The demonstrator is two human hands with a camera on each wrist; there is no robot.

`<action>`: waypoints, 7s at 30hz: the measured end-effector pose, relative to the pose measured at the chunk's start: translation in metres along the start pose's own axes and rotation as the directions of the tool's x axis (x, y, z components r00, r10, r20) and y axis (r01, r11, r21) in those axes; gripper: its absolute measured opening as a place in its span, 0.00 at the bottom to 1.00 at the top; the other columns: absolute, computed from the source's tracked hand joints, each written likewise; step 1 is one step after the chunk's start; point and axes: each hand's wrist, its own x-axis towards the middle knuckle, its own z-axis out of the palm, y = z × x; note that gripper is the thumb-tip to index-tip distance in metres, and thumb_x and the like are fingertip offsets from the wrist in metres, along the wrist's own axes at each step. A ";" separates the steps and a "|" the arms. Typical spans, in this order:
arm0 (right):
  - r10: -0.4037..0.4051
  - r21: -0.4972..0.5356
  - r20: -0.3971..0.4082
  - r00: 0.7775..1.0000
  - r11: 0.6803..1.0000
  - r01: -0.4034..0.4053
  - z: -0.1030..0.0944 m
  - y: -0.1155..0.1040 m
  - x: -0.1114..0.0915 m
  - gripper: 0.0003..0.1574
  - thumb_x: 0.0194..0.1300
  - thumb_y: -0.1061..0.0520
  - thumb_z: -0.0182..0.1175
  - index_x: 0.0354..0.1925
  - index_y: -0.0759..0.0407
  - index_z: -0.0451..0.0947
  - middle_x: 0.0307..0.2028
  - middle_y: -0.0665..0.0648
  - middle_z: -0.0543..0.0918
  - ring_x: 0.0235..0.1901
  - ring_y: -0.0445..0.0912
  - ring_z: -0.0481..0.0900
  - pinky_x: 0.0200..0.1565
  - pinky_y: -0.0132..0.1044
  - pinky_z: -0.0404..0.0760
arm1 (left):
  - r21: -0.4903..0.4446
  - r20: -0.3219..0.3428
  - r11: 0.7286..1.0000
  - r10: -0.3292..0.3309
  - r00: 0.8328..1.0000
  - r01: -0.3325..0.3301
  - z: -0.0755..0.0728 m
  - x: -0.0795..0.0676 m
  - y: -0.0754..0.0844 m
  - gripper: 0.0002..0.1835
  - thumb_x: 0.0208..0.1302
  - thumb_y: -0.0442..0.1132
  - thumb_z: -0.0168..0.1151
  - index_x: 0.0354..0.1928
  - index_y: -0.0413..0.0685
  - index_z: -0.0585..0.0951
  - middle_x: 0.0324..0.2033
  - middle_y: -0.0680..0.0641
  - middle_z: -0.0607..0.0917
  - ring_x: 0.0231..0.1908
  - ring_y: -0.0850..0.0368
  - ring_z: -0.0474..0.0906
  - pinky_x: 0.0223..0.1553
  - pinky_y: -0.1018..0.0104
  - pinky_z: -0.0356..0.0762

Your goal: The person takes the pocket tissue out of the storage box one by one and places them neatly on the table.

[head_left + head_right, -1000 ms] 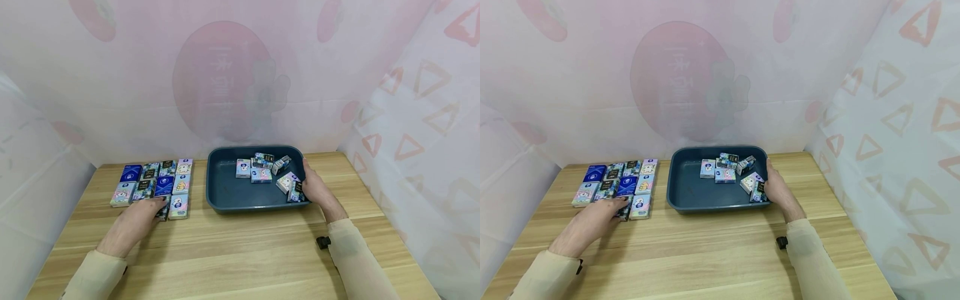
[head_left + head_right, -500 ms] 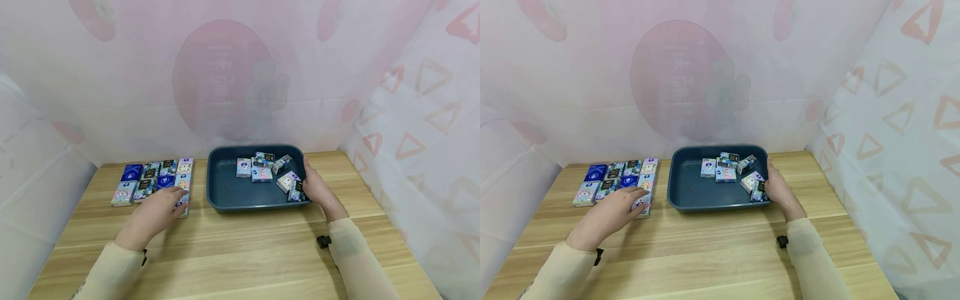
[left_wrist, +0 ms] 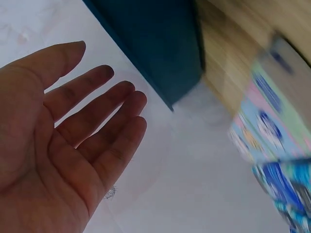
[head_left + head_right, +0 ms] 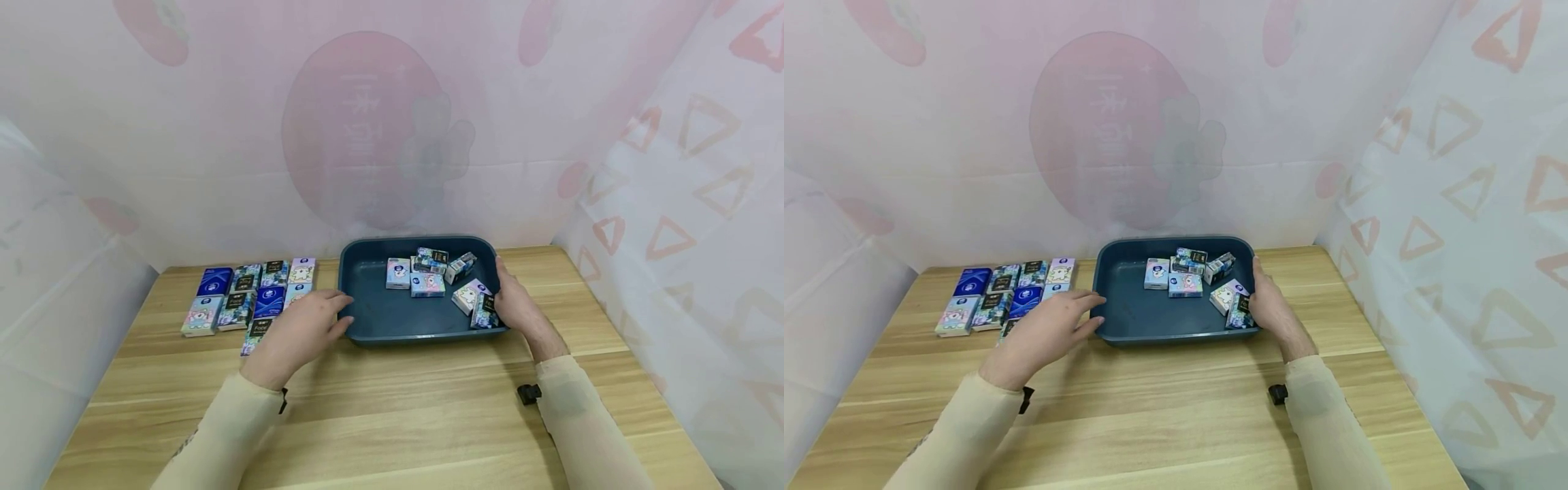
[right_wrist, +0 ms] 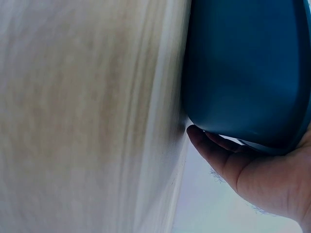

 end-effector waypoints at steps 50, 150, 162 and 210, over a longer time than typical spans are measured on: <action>0.023 0.010 0.006 1.000 1.000 -0.023 -0.001 -0.001 0.001 0.54 0.83 0.74 0.39 0.96 0.65 0.29 0.93 0.79 0.49 0.93 0.75 0.51 0.94 0.71 0.53 | -0.032 0.083 0.999 0.011 0.996 -0.008 0.087 0.127 0.088 0.37 0.89 0.55 0.68 0.90 0.52 0.72 0.91 0.43 0.70 0.92 0.43 0.67 0.92 0.42 0.70; 0.033 0.000 0.012 0.999 0.999 -0.033 0.000 0.000 0.000 0.55 0.83 0.74 0.38 0.96 0.64 0.28 0.93 0.80 0.50 0.93 0.76 0.52 0.93 0.72 0.54 | -0.135 -0.288 0.974 -0.212 0.934 0.180 -0.033 -0.045 -0.071 0.16 0.83 0.42 0.73 0.61 0.38 0.94 0.63 0.32 0.91 0.57 0.29 0.90 0.54 0.31 0.93; 0.029 0.003 0.007 1.000 1.000 -0.029 0.000 -0.002 0.000 0.54 0.83 0.74 0.37 0.96 0.64 0.29 0.93 0.79 0.50 0.93 0.74 0.52 0.94 0.71 0.53 | -0.086 -0.285 0.969 -0.248 0.926 0.233 -0.032 -0.074 -0.101 0.21 0.81 0.46 0.77 0.61 0.35 0.93 0.62 0.26 0.90 0.56 0.24 0.90 0.56 0.24 0.90; 0.015 0.020 -0.004 1.000 1.000 -0.015 0.000 0.002 -0.001 0.55 0.83 0.73 0.39 0.97 0.63 0.31 0.92 0.80 0.51 0.93 0.75 0.52 0.94 0.71 0.52 | -0.047 -0.026 0.937 -0.348 0.937 0.346 0.001 -0.125 -0.153 0.31 0.74 0.50 0.83 0.65 0.32 0.88 0.65 0.18 0.85 0.60 0.12 0.85 0.60 0.16 0.84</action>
